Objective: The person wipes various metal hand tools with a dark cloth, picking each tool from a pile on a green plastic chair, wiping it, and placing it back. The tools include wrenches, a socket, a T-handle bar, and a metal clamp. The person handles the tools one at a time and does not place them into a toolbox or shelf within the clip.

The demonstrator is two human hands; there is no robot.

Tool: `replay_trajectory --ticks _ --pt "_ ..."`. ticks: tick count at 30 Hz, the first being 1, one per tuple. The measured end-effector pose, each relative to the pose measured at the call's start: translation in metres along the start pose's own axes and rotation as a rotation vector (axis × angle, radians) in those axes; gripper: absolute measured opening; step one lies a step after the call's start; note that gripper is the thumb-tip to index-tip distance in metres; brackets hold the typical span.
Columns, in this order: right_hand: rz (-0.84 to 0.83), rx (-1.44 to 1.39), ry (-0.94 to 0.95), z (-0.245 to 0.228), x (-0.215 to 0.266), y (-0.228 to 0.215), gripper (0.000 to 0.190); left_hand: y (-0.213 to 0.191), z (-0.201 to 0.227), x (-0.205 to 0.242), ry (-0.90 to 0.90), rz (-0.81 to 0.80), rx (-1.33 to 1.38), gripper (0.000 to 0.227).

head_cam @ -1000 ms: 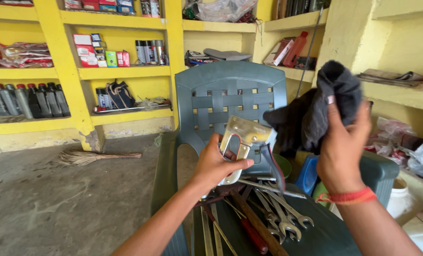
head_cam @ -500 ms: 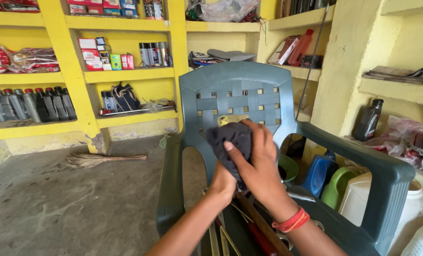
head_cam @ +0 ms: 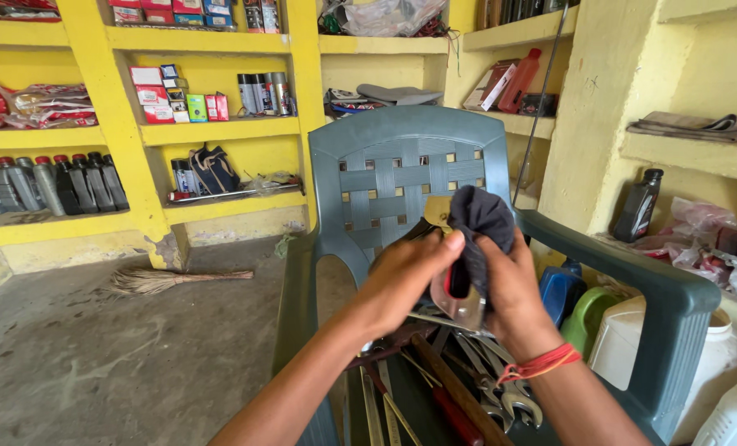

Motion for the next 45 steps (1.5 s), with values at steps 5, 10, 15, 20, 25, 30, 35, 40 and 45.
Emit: replay_trajectory --ticks 5,10,15,20,25,30,35,40,45 --pt "-0.105 0.131 0.034 0.001 0.008 -0.013 0.041 -0.039 0.027 -0.019 0.506 0.539 -0.552 0.056" --pt "-0.217 0.28 0.004 0.005 0.021 -0.005 0.039 -0.019 -0.019 -0.04 0.01 0.17 0.02 0.049" --pt "-0.221 0.358 0.002 0.012 0.017 -0.012 0.038 -0.01 -0.036 -0.035 0.018 0.219 0.18 0.049" --pt "0.041 0.179 0.116 0.011 0.002 -0.037 0.036 -0.019 -0.039 -0.032 -0.041 0.36 0.151 0.054" --pt "0.291 0.356 -0.408 -0.054 0.002 -0.049 0.031 -0.047 -0.042 -0.032 -0.078 0.416 0.081 0.058" --pt "0.188 1.079 -0.929 -0.068 0.04 0.03 0.057 -0.071 -0.069 -0.033 -0.105 0.622 0.159 0.049" --pt "-0.032 1.427 -1.175 -0.018 0.063 0.125 0.066 -0.075 -0.112 -0.036 0.023 0.8 0.483 0.045" --pt "-0.111 1.619 -1.259 0.0 0.073 0.127 0.065 -0.091 -0.134 -0.035 -0.057 0.933 0.624 0.041" --pt "-0.235 1.757 -1.338 0.0 0.079 0.101 0.05 -0.1 -0.116 -0.02 -0.208 0.878 0.421 0.045"
Point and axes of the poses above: each hand's wrist, its own x-axis away from the middle knuckle, its own y-axis out of the palm, z = x × y, the point moved 5 cm from there along -x, towards the middle knuckle, and after that the axes turned 8 degrees about y, right-handed, at the moved point
